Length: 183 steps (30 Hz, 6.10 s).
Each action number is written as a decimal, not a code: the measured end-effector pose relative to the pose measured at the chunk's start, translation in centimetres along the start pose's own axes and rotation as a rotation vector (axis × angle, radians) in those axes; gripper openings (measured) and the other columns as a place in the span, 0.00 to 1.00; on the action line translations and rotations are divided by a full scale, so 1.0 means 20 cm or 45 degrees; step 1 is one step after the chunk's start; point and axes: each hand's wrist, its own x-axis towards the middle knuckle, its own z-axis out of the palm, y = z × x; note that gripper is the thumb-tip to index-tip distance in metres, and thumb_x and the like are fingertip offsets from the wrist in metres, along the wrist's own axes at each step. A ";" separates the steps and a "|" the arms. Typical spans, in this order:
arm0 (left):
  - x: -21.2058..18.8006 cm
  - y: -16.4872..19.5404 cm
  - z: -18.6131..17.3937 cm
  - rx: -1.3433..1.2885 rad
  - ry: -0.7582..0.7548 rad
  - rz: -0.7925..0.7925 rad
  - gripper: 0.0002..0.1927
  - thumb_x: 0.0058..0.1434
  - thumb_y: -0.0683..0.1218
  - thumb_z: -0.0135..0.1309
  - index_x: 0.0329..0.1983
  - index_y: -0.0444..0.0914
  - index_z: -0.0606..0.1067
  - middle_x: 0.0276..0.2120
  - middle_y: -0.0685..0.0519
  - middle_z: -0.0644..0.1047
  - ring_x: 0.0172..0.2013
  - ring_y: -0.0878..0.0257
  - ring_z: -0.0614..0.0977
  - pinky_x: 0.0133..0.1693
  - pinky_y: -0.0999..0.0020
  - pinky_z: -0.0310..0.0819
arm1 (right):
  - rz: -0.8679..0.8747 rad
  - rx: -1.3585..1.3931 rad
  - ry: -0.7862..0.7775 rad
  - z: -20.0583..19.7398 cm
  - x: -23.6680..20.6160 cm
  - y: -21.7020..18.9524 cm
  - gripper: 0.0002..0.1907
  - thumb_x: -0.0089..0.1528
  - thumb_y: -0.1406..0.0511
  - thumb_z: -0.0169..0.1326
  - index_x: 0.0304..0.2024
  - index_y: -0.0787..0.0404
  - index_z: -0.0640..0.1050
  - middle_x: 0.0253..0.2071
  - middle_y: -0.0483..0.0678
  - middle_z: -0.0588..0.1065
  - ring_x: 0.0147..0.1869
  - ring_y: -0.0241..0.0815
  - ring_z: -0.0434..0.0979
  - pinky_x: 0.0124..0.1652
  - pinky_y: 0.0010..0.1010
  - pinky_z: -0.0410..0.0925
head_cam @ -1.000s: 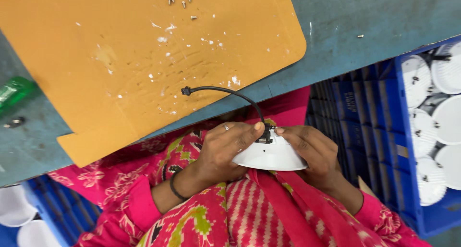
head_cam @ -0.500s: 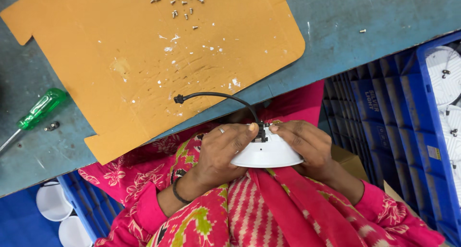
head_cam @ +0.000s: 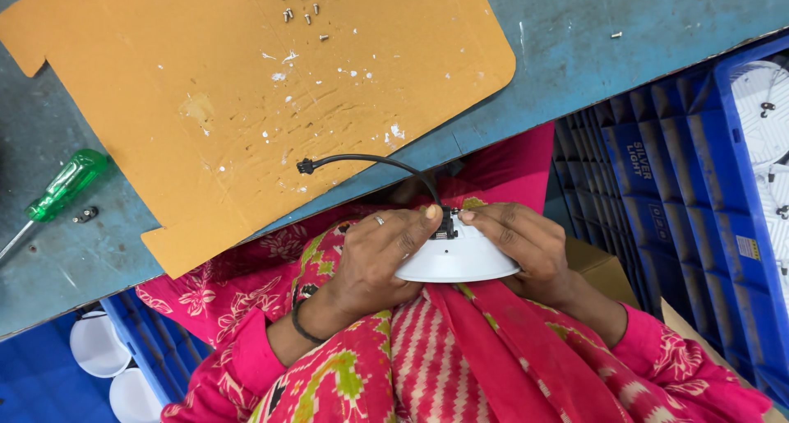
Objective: The person assembles LED light fixtures by attaching a white plastic cover to a circular LED base, securing it with screws using a power drill, and connecting wires. The person handles multiple units, placing finished ones into a blue crate.
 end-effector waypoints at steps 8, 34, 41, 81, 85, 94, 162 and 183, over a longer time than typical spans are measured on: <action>-0.03 0.00 0.03 -0.005 0.003 -0.041 0.38 0.51 0.36 0.64 0.67 0.33 0.69 0.42 0.44 0.80 0.42 0.49 0.84 0.44 0.58 0.81 | 0.015 0.022 -0.023 0.01 -0.07 0.03 0.23 0.58 0.65 0.61 0.53 0.70 0.77 0.48 0.58 0.79 0.49 0.56 0.83 0.47 0.40 0.76; 0.16 -0.06 -0.91 0.822 0.527 0.119 0.31 0.49 0.44 0.62 0.60 0.37 0.76 0.41 0.48 0.83 0.41 0.52 0.87 0.41 0.57 0.82 | -0.888 0.157 0.253 0.46 1.17 -0.07 0.24 0.55 0.67 0.66 0.53 0.63 0.78 0.46 0.54 0.80 0.47 0.52 0.85 0.44 0.36 0.78; 0.05 -0.27 -0.78 0.936 0.670 0.215 0.25 0.58 0.45 0.61 0.61 0.43 0.78 0.38 0.49 0.82 0.37 0.55 0.88 0.38 0.63 0.83 | -0.795 0.441 0.122 0.53 1.13 0.04 0.30 0.53 0.63 0.70 0.55 0.65 0.76 0.48 0.60 0.79 0.49 0.54 0.85 0.44 0.36 0.77; 0.06 -0.32 -0.75 0.892 0.488 0.236 0.26 0.55 0.57 0.56 0.57 0.51 0.79 0.43 0.43 0.81 0.39 0.50 0.85 0.44 0.51 0.79 | -0.754 0.009 -0.311 0.39 1.11 0.14 0.37 0.54 0.65 0.67 0.63 0.62 0.68 0.61 0.56 0.73 0.66 0.57 0.75 0.59 0.42 0.72; 0.10 -0.15 -0.79 0.845 0.500 0.098 0.21 0.55 0.49 0.62 0.54 0.52 0.77 0.43 0.42 0.80 0.41 0.46 0.86 0.45 0.51 0.80 | 0.118 0.391 -0.750 0.10 1.13 0.20 0.23 0.63 0.69 0.60 0.61 0.61 0.75 0.59 0.48 0.80 0.61 0.44 0.82 0.57 0.36 0.73; 0.21 -0.04 -0.81 0.844 0.523 0.022 0.21 0.55 0.51 0.66 0.53 0.50 0.79 0.44 0.39 0.80 0.42 0.45 0.85 0.43 0.52 0.80 | -0.245 -0.262 -0.311 0.10 1.51 0.53 0.05 0.63 0.66 0.60 0.38 0.63 0.82 0.36 0.54 0.80 0.39 0.53 0.80 0.39 0.38 0.72; 0.26 -0.20 -0.99 0.672 0.564 -0.038 0.43 0.46 0.40 0.62 0.70 0.46 0.70 0.40 0.54 0.81 0.37 0.56 0.83 0.40 0.61 0.76 | 0.147 -0.504 -0.532 0.32 1.45 0.32 0.07 0.56 0.66 0.62 0.36 0.61 0.82 0.34 0.51 0.81 0.37 0.51 0.82 0.39 0.38 0.74; 0.30 -0.19 -0.93 0.686 0.503 -0.026 0.45 0.44 0.41 0.64 0.70 0.52 0.70 0.37 0.55 0.79 0.33 0.56 0.81 0.37 0.60 0.75 | -0.471 0.266 -0.313 0.11 1.38 -0.20 0.11 0.55 0.76 0.66 0.39 0.61 0.84 0.37 0.46 0.75 0.40 0.37 0.78 0.39 0.26 0.71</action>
